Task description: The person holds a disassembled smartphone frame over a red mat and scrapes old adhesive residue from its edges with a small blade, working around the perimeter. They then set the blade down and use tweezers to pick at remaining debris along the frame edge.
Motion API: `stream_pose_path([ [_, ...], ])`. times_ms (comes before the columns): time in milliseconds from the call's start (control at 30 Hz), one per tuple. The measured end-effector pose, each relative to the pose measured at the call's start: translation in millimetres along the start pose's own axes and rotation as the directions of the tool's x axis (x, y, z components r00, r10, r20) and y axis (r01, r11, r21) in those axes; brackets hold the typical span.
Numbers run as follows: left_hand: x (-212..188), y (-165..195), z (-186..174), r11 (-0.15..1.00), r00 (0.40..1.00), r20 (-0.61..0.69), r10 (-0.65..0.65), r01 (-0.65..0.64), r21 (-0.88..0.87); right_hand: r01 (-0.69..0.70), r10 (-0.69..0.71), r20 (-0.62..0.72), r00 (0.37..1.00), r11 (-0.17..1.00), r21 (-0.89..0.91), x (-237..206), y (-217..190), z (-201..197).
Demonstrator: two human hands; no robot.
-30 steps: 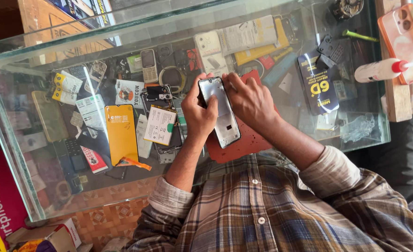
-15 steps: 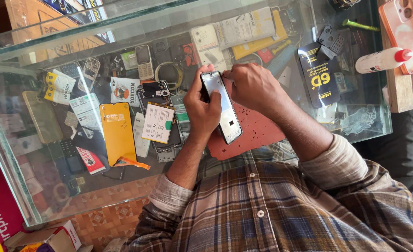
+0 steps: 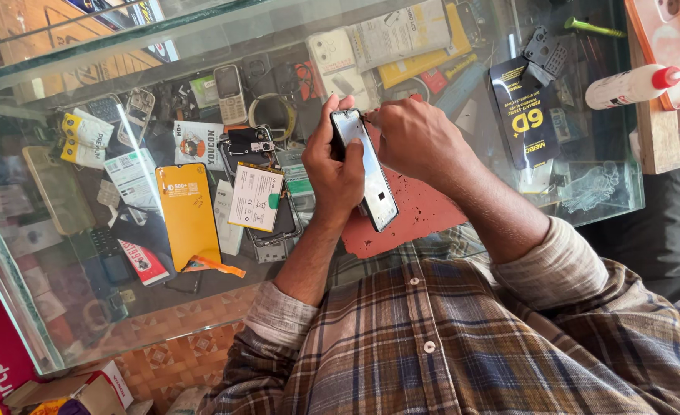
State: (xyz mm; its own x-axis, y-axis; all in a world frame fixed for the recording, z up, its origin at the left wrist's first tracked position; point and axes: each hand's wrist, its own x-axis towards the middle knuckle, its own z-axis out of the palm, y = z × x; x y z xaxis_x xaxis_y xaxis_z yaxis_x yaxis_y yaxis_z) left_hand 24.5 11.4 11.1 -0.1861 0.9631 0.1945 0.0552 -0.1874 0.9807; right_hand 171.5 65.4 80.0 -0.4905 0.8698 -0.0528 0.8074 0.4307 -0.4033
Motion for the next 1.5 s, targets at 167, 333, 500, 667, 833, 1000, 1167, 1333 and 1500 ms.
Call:
stream_pose_path([
  [167, -0.3, -0.4, 0.9, 1.0, 1.0, -0.015, 0.01, -0.009, 0.006, -0.042, 0.042, 0.005, 0.999, 0.999, 0.032, -13.5, -4.3, 5.9],
  [333, 0.6, 3.8, -1.9, 1.0, 1.0, -0.007, 0.001, -0.001, -0.008, 0.029, 0.007, -0.173, 0.985, 0.979, 0.2, -33.2, -10.0, 8.1],
  [500, 1.5, 11.6, -9.1, 0.996, 0.992, 0.104, 0.078, -0.082, 0.029, 0.071, -0.027, -0.221, 0.975, 0.979, 0.191, -45.1, -4.8, 3.9],
  [667, 3.5, 16.1, -9.2, 0.976, 0.972, 0.15, 0.179, -0.195, 0.099, 0.015, 0.009, -0.165, 0.986, 0.99, 0.141, -40.3, 4.2, -2.0],
  [833, 5.6, 15.7, -8.8, 0.982, 0.974, 0.152, 0.17, -0.18, 0.052, -0.005, 0.027, -0.177, 0.984, 0.992, 0.123, -33.9, 1.5, -4.3],
  [1000, 6.4, 13.8, -8.8, 0.98, 0.973, 0.151, 0.173, -0.185, 0.072, -0.001, 0.014, -0.139, 0.99, 0.996, 0.092, -28.0, 0.6, -8.5],
  [1167, 5.1, 13.7, -8.0, 0.984, 0.976, 0.145, 0.162, -0.171, 0.049, 0.023, -0.008, -0.127, 0.992, 0.992, 0.122, -25.0, 2.6, -9.7],
  [1333, 5.2, 13.9, -6.6, 0.984, 0.978, 0.133, 0.158, -0.167, 0.06, 0.002, 0.024, -0.142, 0.989, 0.984, 0.179, -25.3, 3.2, -2.3],
  [1500, 4.9, 13.7, -4.8, 0.977, 0.977, 0.115, 0.178, -0.189, 0.095, 0.024, 0.041, -0.255, 0.966, 0.969, 0.247, -34.1, -1.7, 10.8],
])
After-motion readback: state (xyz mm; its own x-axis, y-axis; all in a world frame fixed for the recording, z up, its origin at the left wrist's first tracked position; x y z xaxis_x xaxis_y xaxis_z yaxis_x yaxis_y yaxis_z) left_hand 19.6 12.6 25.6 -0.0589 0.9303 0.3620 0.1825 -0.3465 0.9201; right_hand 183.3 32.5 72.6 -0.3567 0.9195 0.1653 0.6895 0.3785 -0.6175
